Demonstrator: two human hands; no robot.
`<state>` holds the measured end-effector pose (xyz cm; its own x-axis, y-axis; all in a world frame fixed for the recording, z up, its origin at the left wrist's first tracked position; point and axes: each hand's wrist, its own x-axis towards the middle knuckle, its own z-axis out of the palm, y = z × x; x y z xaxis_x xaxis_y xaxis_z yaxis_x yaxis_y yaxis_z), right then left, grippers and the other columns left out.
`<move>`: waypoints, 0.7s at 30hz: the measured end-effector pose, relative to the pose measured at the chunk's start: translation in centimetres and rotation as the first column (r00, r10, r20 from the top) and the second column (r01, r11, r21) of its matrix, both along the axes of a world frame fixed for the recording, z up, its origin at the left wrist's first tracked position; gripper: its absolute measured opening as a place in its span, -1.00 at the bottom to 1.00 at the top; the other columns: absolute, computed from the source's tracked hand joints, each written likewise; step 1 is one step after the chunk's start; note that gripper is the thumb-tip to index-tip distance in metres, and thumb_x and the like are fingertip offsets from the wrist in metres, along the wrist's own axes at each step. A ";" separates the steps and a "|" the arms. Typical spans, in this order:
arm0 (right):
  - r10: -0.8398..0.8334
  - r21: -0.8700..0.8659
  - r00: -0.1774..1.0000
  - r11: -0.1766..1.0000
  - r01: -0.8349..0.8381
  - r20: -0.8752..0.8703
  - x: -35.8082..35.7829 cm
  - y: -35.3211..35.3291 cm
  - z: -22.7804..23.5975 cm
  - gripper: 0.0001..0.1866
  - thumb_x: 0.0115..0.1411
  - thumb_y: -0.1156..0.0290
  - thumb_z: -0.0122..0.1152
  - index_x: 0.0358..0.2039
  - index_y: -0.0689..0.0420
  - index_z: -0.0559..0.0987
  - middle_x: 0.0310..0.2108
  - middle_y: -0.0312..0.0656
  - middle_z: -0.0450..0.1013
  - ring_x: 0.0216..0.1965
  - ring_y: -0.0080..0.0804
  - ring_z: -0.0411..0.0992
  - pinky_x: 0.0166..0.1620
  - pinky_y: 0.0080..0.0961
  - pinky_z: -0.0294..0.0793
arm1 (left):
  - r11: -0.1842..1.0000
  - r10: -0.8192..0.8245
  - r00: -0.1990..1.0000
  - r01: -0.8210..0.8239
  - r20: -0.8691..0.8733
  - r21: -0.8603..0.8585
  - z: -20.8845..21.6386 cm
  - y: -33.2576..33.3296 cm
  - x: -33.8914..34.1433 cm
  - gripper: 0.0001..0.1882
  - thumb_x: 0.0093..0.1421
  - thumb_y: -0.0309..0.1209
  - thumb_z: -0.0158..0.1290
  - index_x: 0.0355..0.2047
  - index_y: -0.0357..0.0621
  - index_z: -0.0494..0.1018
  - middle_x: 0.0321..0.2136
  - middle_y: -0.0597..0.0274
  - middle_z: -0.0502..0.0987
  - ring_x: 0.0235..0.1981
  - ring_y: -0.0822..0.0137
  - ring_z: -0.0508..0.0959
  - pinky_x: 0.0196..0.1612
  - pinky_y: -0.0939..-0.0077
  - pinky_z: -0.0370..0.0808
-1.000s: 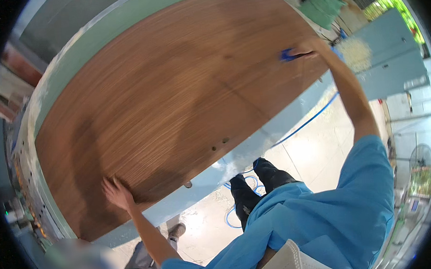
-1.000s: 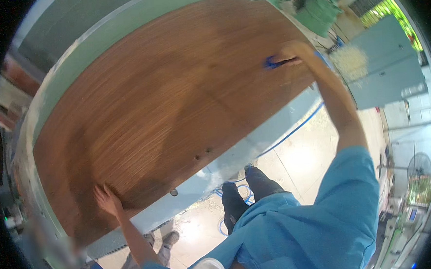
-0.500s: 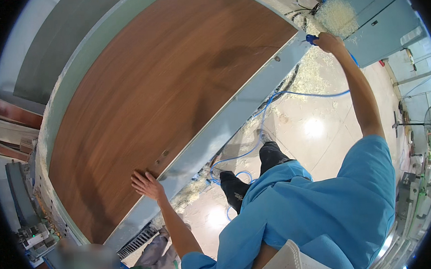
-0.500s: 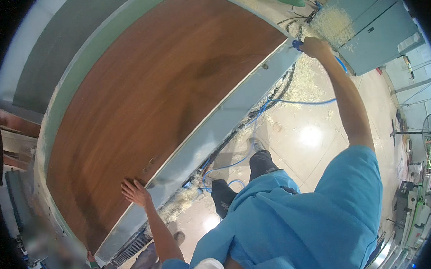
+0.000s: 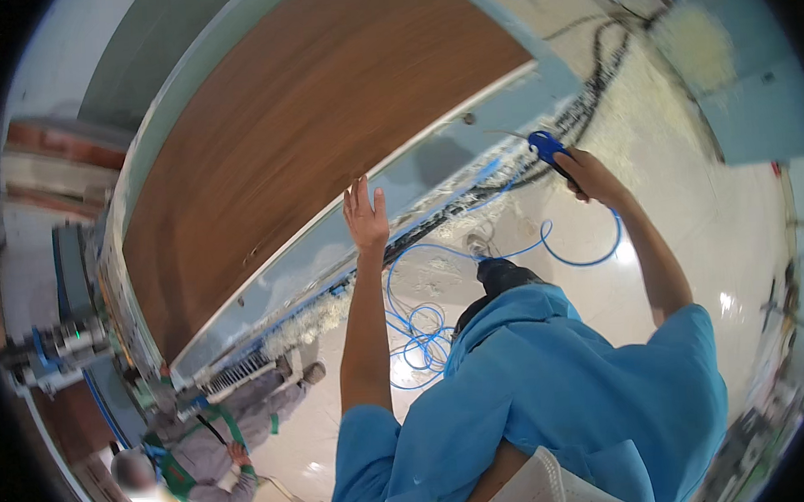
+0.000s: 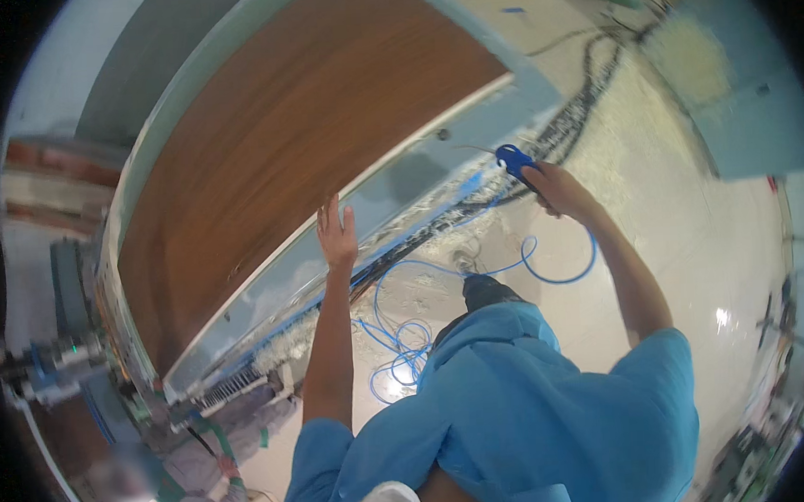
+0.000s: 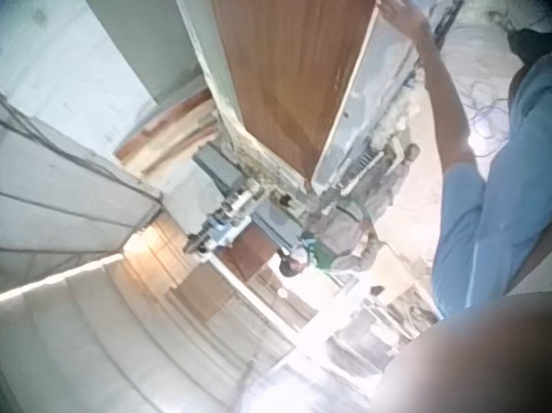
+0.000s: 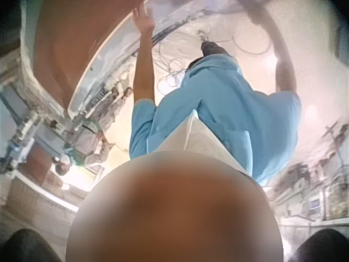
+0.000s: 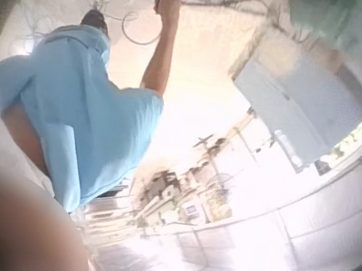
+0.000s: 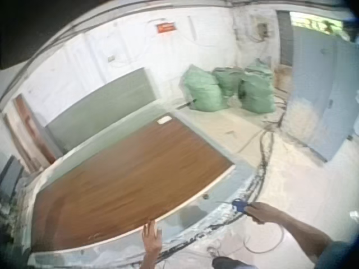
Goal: The person measures a wood panel on a machine using a tape measure, then uses a computer mouse at a control station. The person cleans the wood panel surface with a blue air hose and moves the panel to a rack.
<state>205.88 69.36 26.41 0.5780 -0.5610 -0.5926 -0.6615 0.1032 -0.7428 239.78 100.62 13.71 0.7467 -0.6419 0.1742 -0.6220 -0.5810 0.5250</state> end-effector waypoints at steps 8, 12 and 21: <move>-0.983 0.803 0.183 0.085 0.590 -0.031 -24.5 -1.7 -13.3 -0.62 0.42 0.32 0.03 0.01 0.37 0.22 -0.18 0.09 0.44 -0.16 0.14 0.61 -0.26 -0.13 0.73 | 0.896 -0.443 0.790 0.374 -0.423 -0.240 -0.4 -9.2 -26.8 -0.37 0.40 -0.13 0.05 0.33 -0.26 0.24 0.27 -0.05 0.37 0.23 0.15 0.43 0.28 0.27 0.31; -0.989 0.814 0.144 0.060 0.578 -0.029 -29.3 -0.5 -19.7 -0.41 0.38 0.19 0.13 0.10 0.38 0.11 -0.07 0.33 0.35 -0.03 0.46 0.49 -0.05 0.17 0.67 | 0.736 -0.391 0.096 0.630 -0.915 -0.248 -3.9 -14.5 -43.8 -0.56 0.36 -0.15 0.08 0.03 -0.30 0.49 -0.22 0.13 0.61 -0.15 0.28 0.58 -0.04 0.25 0.47; -0.226 0.112 0.973 0.969 0.219 0.053 -48.8 -0.3 -18.6 -0.43 0.32 0.00 0.14 0.12 0.22 0.51 -0.25 -0.07 0.60 -0.32 -0.23 0.59 -0.25 -0.28 0.60 | 0.724 -0.236 0.776 0.542 -0.585 0.426 -18.9 -17.5 -51.7 -0.58 0.25 -0.19 0.11 0.04 -0.14 0.46 -0.10 -0.23 0.59 -0.02 -0.20 0.57 0.03 0.06 0.48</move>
<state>157.05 69.05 7.85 0.4845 -0.6168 -0.6203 -0.5637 0.3221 -0.7606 188.10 83.11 -5.16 0.2877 -0.7541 -0.5903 -0.6278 -0.6140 0.4784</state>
